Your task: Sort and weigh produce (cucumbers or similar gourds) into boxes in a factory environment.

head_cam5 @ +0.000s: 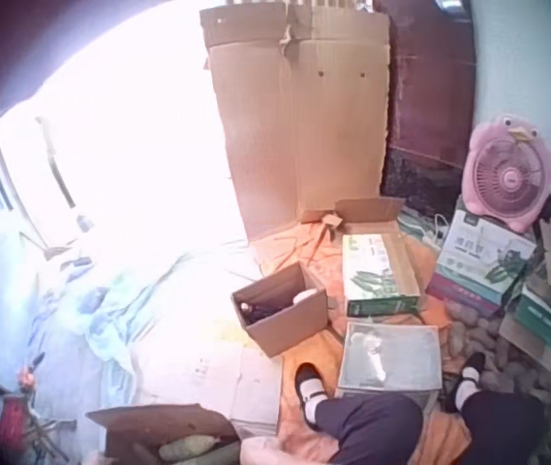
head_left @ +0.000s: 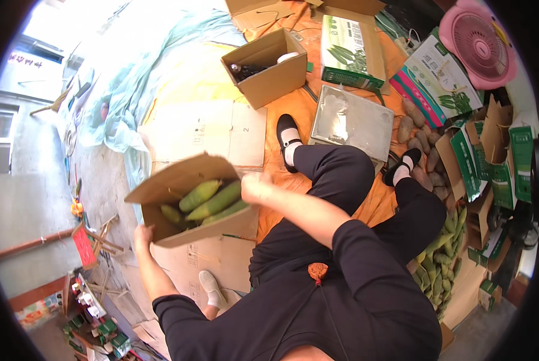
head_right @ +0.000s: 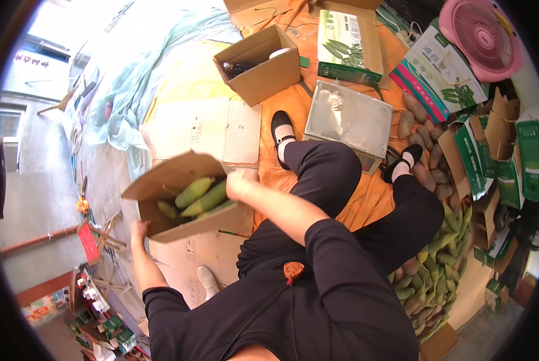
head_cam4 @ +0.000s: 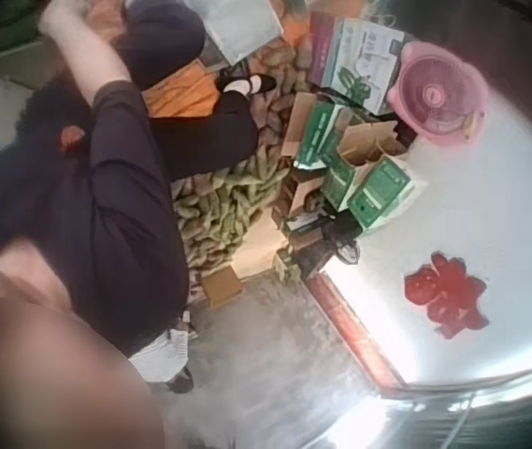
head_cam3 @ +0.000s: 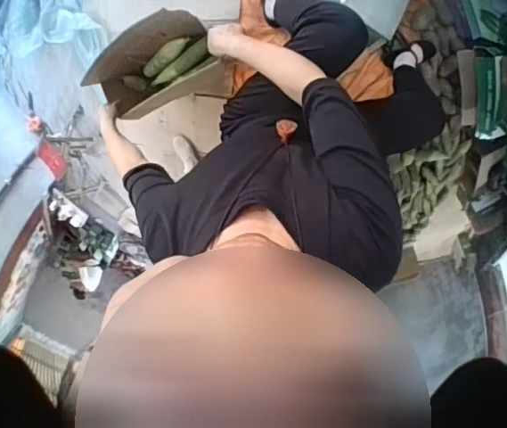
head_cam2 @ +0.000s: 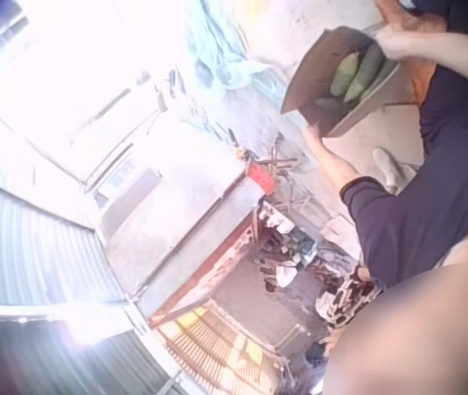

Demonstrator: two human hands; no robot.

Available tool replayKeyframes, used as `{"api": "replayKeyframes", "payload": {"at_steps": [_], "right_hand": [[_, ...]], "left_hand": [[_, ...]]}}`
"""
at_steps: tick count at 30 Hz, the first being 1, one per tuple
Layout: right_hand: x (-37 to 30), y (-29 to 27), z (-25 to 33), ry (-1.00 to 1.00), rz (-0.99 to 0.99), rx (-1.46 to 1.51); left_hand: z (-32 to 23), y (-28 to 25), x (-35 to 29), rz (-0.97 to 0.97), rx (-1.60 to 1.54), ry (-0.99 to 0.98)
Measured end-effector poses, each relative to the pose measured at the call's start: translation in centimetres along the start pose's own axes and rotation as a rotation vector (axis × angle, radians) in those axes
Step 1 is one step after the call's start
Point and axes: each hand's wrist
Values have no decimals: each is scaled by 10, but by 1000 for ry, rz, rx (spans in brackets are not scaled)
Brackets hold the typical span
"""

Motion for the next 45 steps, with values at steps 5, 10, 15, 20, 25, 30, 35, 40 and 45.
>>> {"api": "replayKeyframes", "payload": {"at_steps": [5,10,15,20,25,30,35,40,45], "right_hand": [[-5,2,31,-218,28,50],[-36,-56,-8,-286,-63,142],[-75,-137,-81,-339,-287,344],[-167,-183,-200,-134,-510,560],[-199,-143,-282,-46,-628,728],[-223,-96,-325,114,-569,761],[-255,-77,-347,326,-650,666],[-242,-72,-360,318,-640,577],[-248,-83,-355,318,-612,661]], "left_hand": [[111,88,-29,-489,550,325],[11,90,-66,-232,-167,-133],[-88,3,-159,-90,106,-308],[-248,-40,-210,131,-128,389],[-371,-22,-195,20,41,812],[-420,50,-92,146,633,637],[-415,83,-56,513,1142,334],[-412,68,-97,415,1088,273],[-355,107,-74,399,1083,327]]}}
Point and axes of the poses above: each hand's wrist, its own x-axis towards the middle knuckle, its own y-axis out of the palm, z = x × y, and after that the axes turned 11 degrees about z, right-handed
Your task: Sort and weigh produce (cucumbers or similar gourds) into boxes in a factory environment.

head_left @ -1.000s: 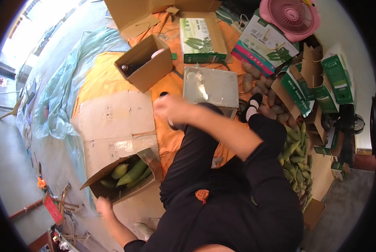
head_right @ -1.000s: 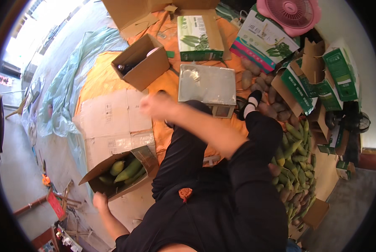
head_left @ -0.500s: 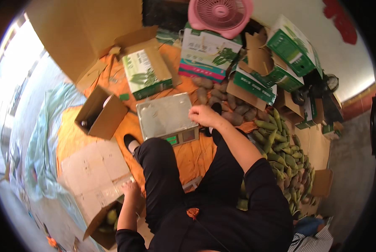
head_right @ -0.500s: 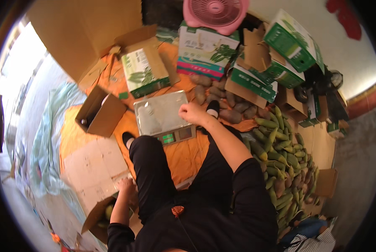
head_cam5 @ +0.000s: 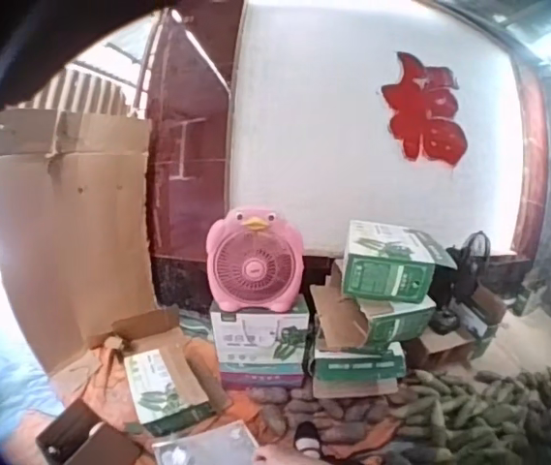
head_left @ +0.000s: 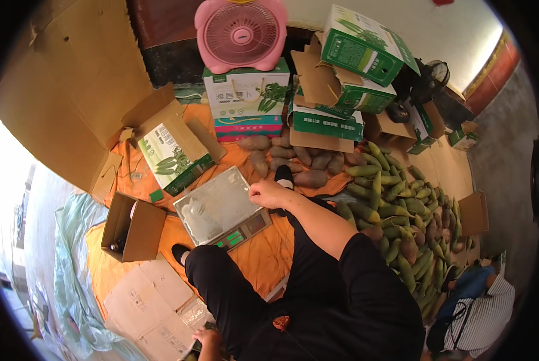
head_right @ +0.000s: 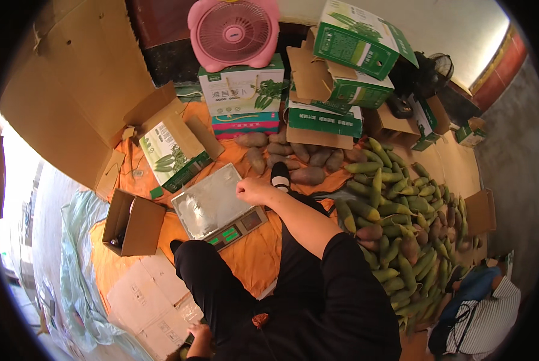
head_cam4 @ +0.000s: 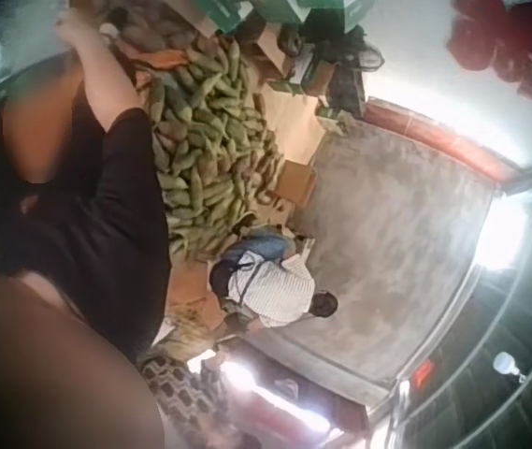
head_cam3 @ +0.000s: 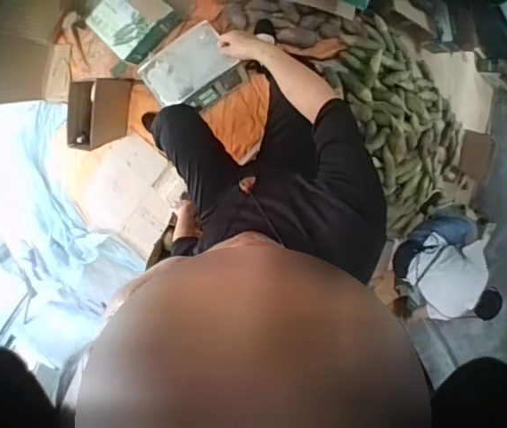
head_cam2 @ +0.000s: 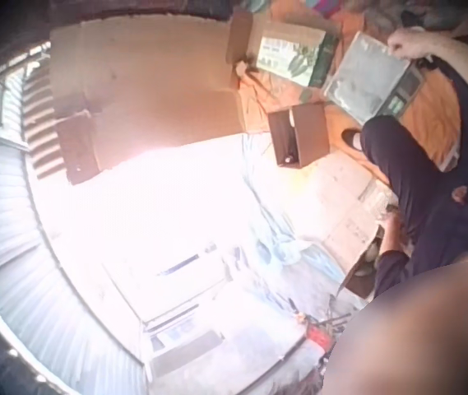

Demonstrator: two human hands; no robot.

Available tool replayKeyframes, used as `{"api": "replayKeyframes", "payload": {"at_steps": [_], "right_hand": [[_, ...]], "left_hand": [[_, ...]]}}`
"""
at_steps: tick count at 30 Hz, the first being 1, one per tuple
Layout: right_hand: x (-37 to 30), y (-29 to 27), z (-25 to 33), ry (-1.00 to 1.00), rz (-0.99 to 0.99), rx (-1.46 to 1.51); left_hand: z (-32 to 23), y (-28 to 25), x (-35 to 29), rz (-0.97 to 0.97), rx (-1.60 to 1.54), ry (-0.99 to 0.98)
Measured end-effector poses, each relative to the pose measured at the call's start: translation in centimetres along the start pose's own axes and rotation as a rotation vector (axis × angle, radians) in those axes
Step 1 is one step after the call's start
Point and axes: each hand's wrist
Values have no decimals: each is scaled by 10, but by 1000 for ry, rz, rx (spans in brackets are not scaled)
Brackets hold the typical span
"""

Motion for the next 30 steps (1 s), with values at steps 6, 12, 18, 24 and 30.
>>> {"api": "replayKeyframes", "payload": {"at_steps": [6,12,18,24,30], "right_hand": [[-14,-15,-3,-52,-16,201],[-31,-65,-4,-159,-142,729],[-53,-158,-48,-163,-573,769],[-116,-267,-114,-82,-1216,918],[-159,-338,-167,50,-1418,807]], "left_hand": [[7,32,10,-103,-308,126],[36,17,26,-111,-1112,415],[66,-116,9,-939,-1422,678],[11,-273,-240,-1249,-1098,888],[-19,-309,-260,-1246,-446,747]]}}
Point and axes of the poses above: each hand's wrist, its own x-axis towards the middle knuckle, its own y-axis out of the palm, z = x × y, and after that the axes turned 11 degrees about z, right-handed
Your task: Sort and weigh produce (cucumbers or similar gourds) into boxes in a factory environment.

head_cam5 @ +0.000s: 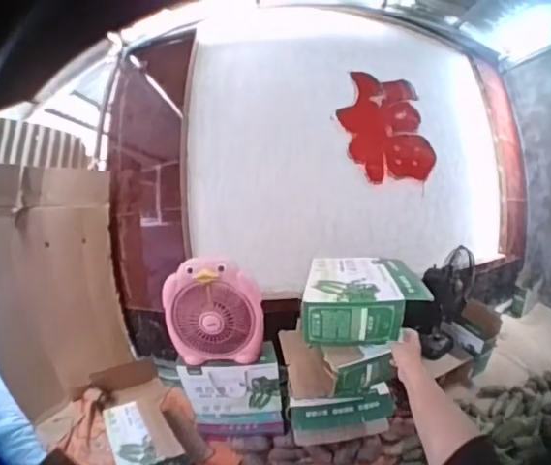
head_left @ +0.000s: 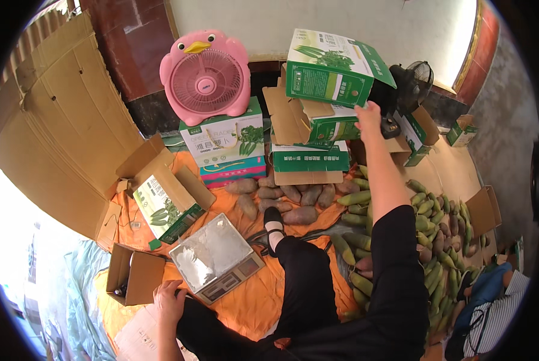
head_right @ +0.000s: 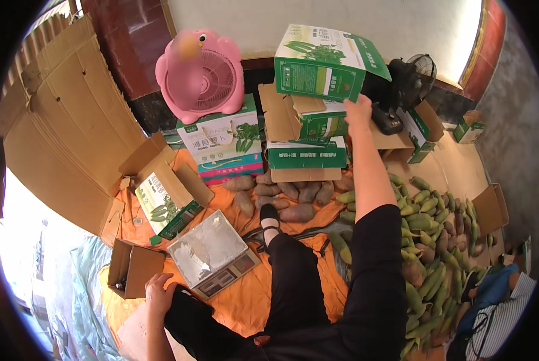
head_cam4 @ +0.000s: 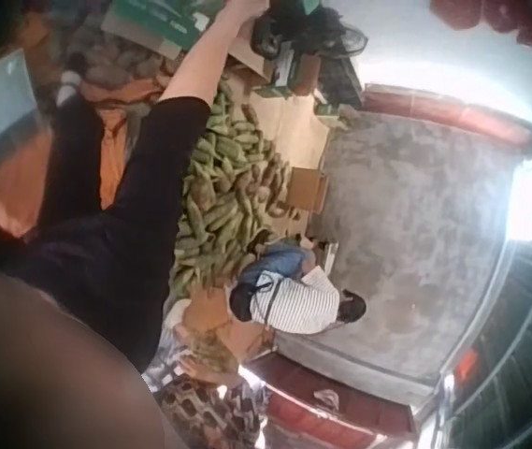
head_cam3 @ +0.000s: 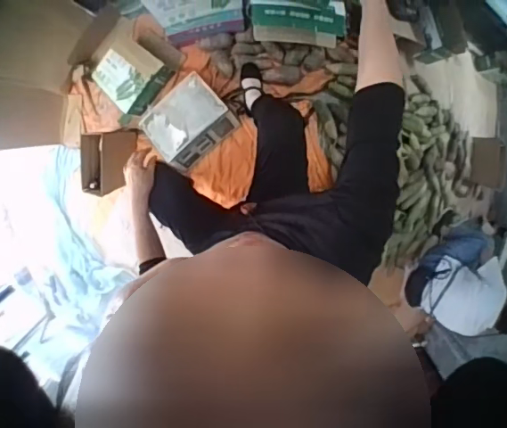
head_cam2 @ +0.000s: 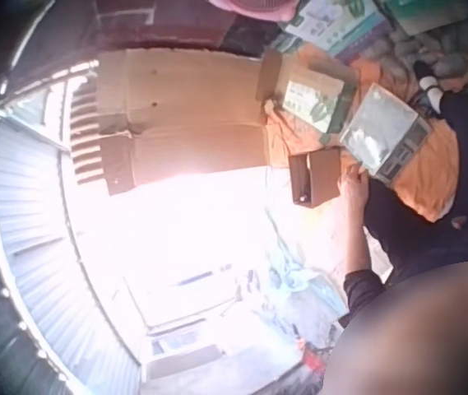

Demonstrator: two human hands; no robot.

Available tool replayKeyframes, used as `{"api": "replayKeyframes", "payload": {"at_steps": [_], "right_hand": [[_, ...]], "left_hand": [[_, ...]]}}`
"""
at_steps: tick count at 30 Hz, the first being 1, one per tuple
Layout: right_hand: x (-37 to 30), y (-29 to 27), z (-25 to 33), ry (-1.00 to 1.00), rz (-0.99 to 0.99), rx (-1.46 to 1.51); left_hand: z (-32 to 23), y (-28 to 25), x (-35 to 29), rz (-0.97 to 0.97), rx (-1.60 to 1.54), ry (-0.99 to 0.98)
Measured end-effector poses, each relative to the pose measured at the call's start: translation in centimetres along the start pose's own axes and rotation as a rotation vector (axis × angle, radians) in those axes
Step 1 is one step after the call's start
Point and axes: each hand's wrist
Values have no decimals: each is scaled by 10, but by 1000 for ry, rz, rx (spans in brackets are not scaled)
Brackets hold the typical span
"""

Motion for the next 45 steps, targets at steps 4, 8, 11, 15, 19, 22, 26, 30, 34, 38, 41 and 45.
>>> {"api": "replayKeyframes", "payload": {"at_steps": [4,8,11,15,19,22,26,30,34,38,41,45], "right_hand": [[30,-13,14,-146,-191,-96],[38,-4,20,-143,-79,-57],[46,0,16,-175,18,-78],[41,15,0,-264,210,-33],[9,32,7,-398,250,38],[-29,48,36,-446,344,172],[-83,61,81,-559,414,168],[-152,63,127,-603,539,195],[-219,72,155,-719,651,178],[-275,84,163,-593,835,297],[-306,97,154,-475,973,327],[-332,135,124,-272,1234,318]], "left_hand": [[3,2,3,-8,-1,-55],[5,3,5,-20,19,-51],[4,4,6,-34,29,-41],[-2,3,7,-60,50,-33],[-5,3,7,-64,53,-24],[-3,3,5,-75,53,-3],[0,2,2,-118,69,43],[-17,-7,2,-93,8,58],[-43,-21,-8,-163,-301,181],[-70,-39,-11,-285,-475,276],[-77,-45,-27,-428,-540,370],[-76,-36,-42,-501,-465,303]]}}
Point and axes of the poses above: each hand's wrist, its own x-axis towards the middle knuckle, its own y-axis out of the palm, z = x × y, and after that the axes turned 11 degrees about z, right-handed
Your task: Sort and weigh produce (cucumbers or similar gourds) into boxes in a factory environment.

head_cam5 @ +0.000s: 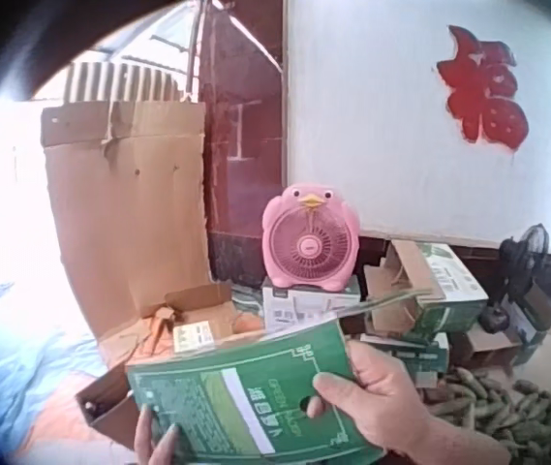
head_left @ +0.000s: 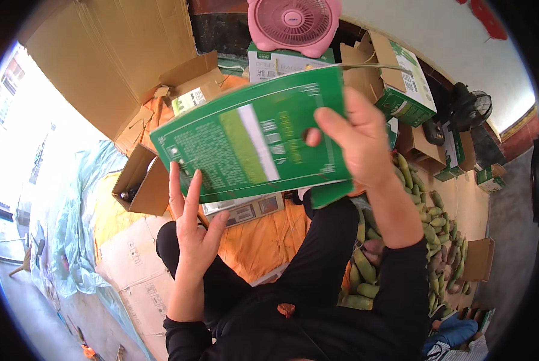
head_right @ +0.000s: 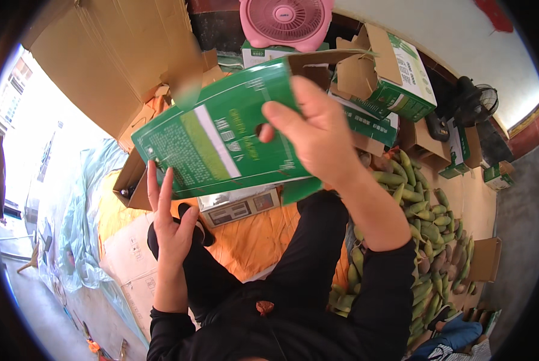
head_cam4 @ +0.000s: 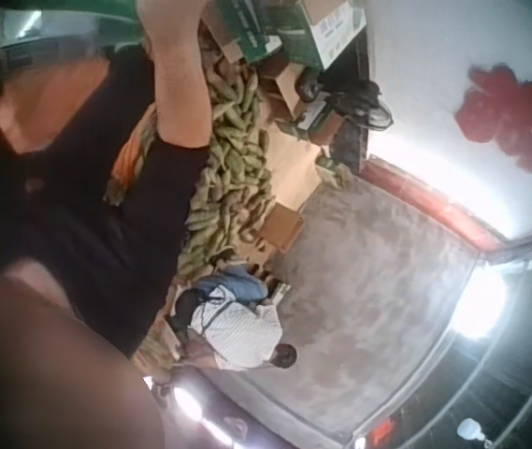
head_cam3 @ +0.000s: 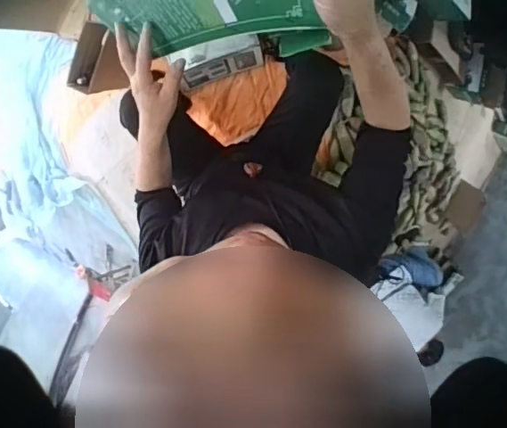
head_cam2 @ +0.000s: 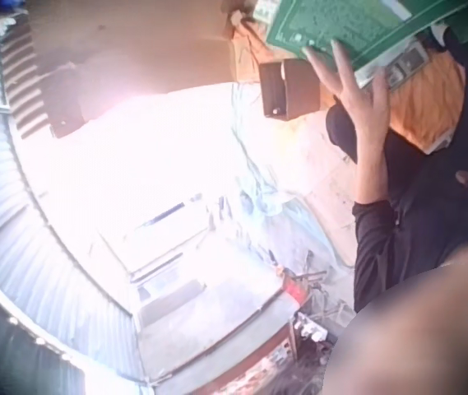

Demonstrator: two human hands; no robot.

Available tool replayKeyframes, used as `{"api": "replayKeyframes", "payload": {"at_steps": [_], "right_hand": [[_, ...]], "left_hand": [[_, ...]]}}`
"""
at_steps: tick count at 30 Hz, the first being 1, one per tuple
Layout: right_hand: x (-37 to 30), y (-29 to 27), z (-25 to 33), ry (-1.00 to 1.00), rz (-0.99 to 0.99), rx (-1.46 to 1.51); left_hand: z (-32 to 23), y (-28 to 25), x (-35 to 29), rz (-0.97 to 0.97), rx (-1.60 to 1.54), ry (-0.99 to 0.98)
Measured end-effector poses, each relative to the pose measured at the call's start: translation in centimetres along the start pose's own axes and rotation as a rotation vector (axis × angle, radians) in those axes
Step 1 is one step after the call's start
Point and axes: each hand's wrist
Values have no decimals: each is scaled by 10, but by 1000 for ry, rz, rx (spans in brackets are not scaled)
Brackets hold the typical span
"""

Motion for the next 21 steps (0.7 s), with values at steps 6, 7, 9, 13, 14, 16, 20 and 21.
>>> {"api": "replayKeyframes", "payload": {"at_steps": [6,7,9,13,14,16,20,21], "right_hand": [[32,55,-87,253,70,-98],[37,66,-107,311,86,-137],[48,87,-151,369,52,-410],[39,132,-206,271,153,-179],[33,136,-213,319,216,-241],[21,142,-215,314,231,-338],[-3,119,-235,210,438,-915],[-7,111,-243,232,451,-985]], "left_hand": [[56,32,-39,50,9,-401],[68,43,-45,51,-76,-420],[65,61,-45,54,-315,-534],[86,74,-49,-225,-905,-624],[112,78,-62,-139,-236,-502],[119,72,-61,-319,-670,-609],[140,66,-69,-633,-1219,-670],[146,65,-72,-700,-1291,-652]]}}
Point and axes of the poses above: each hand's wrist, its own x-axis towards the middle knuckle, its own y-axis out of the palm, z = x × y, and after that the axes turned 11 degrees about z, right-handed
